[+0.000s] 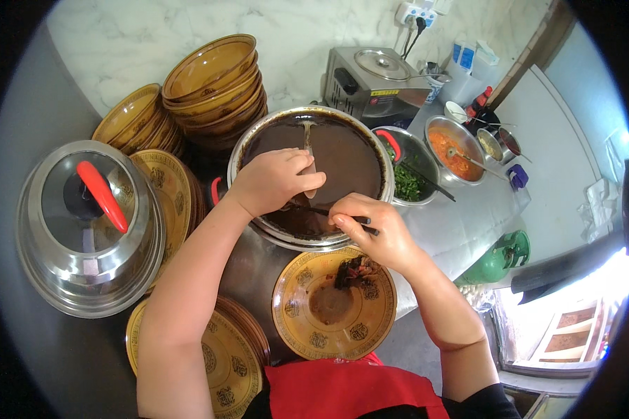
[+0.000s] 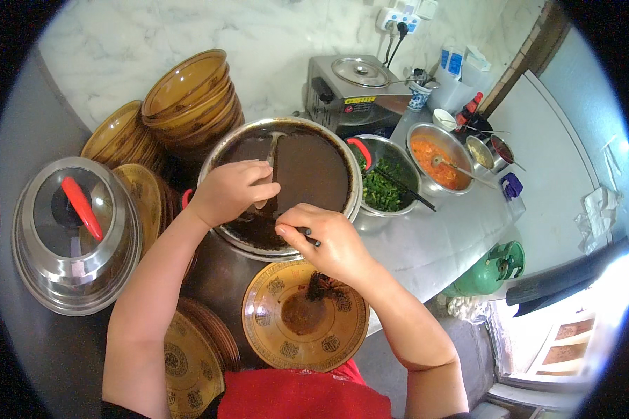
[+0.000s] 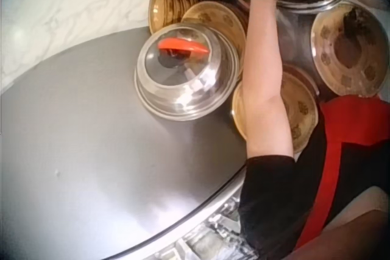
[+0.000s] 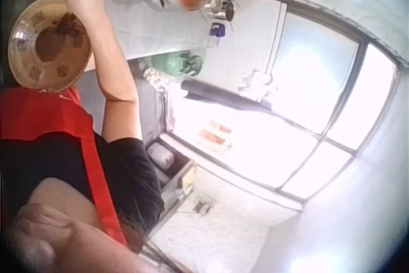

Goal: The person uses a ladle and chopsticks to scoop meat and broth from a large pot and place it into a bowl. The person repeatedly transfers portions of meat and liquid into the bowl throughout the clip.

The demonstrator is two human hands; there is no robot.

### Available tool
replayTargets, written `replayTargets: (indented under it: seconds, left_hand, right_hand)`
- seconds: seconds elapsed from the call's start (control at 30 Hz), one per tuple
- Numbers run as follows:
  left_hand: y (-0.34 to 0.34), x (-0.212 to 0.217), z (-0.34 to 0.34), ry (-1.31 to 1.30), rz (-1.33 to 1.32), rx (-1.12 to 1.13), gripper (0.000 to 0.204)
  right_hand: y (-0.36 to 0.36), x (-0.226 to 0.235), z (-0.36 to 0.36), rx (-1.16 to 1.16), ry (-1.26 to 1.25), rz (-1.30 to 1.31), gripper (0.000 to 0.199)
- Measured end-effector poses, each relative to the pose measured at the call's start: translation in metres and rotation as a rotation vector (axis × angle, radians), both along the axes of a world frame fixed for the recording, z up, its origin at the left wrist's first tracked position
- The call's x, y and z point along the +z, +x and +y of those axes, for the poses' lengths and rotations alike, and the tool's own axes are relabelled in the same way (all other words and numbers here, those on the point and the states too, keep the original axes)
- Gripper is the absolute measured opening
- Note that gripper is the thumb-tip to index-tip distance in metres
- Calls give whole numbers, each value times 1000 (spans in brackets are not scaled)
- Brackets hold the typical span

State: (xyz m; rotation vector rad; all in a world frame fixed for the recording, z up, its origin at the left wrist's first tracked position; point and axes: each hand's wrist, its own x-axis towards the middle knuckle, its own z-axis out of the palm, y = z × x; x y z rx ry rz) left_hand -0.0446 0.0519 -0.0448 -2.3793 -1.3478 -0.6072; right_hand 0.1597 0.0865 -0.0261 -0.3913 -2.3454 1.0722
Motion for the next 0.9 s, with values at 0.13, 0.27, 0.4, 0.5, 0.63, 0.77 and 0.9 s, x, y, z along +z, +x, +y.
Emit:
replayTargets:
  seconds: [0.13,0.27,0.4,0.5,0.63,0.77,0.9]
  left_hand:
    - [0,0,1,-80,46,-13,14]
    - [1,0,-1,-134,42,27,8]
    - [4,5,-7,-208,82,67,8]
    - [7,11,-15,-272,98,95,9]
    - [11,18,-26,-363,79,131,9]
    - [12,23,-35,-372,8,173,6]
    - [15,38,-42,-385,-62,238,4]
  right_hand:
    - [2,1,6,-32,1,-2,12]
    - [6,3,13,-65,15,-15,13]
    - [13,3,20,-120,38,-21,13]
    - [19,6,25,-160,53,-27,13]
    - [30,11,30,-221,31,-27,13]
    - [42,15,33,-312,-92,-6,15]
    - [56,19,43,-340,-190,79,24]
